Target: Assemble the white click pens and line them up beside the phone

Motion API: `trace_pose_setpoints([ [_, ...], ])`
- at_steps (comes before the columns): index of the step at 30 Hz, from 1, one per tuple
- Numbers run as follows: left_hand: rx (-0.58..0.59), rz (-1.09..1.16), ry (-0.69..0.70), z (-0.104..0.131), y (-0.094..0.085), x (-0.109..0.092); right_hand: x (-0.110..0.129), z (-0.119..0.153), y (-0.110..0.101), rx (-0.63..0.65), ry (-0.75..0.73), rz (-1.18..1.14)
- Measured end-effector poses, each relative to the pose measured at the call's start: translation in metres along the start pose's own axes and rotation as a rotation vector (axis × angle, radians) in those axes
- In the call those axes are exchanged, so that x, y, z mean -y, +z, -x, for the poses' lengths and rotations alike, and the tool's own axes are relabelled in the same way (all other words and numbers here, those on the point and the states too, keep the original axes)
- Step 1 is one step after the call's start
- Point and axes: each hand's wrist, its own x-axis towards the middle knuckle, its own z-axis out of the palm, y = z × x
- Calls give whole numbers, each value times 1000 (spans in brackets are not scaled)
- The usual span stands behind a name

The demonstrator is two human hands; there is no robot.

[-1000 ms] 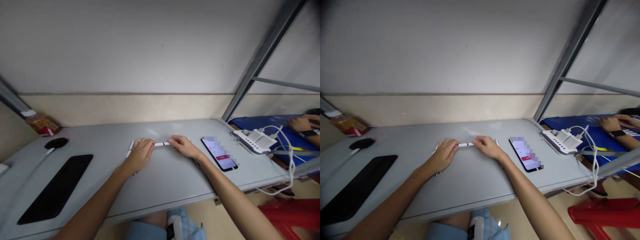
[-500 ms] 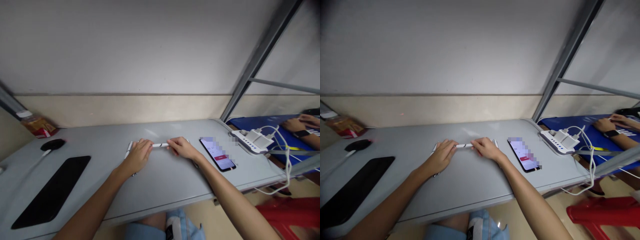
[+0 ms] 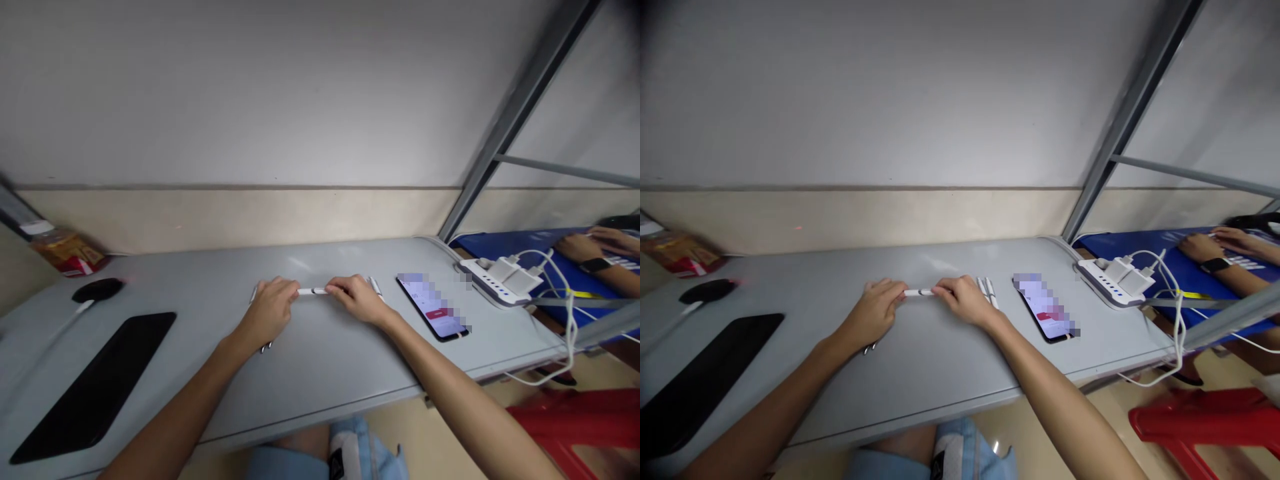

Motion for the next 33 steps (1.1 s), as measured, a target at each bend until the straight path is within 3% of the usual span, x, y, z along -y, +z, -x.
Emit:
trace_pose_setpoints([
  [4,-88,-171,60,0,-5,-5,-1,-1,1,178,223,-421],
  [6,-116,-171,73,0,-5,-7,-1,-2,2,181,295,-606],
  [11,-109,43,24,1,-7,-9,-1,-9,2,-139,331,-1102],
  [15,-108,69,-47,1,-9,-9,-8,-11,-7,-220,359,-1545],
  [24,-120,-137,-243,-1,-7,2,-13,-8,-17,-223,237,-1537],
  [28,-84,-232,-355,0,-9,15,-15,-8,-18,-217,216,-1487],
  [33,-21,-239,-388,1,-8,23,-16,-8,-20,-212,209,-1447],
])
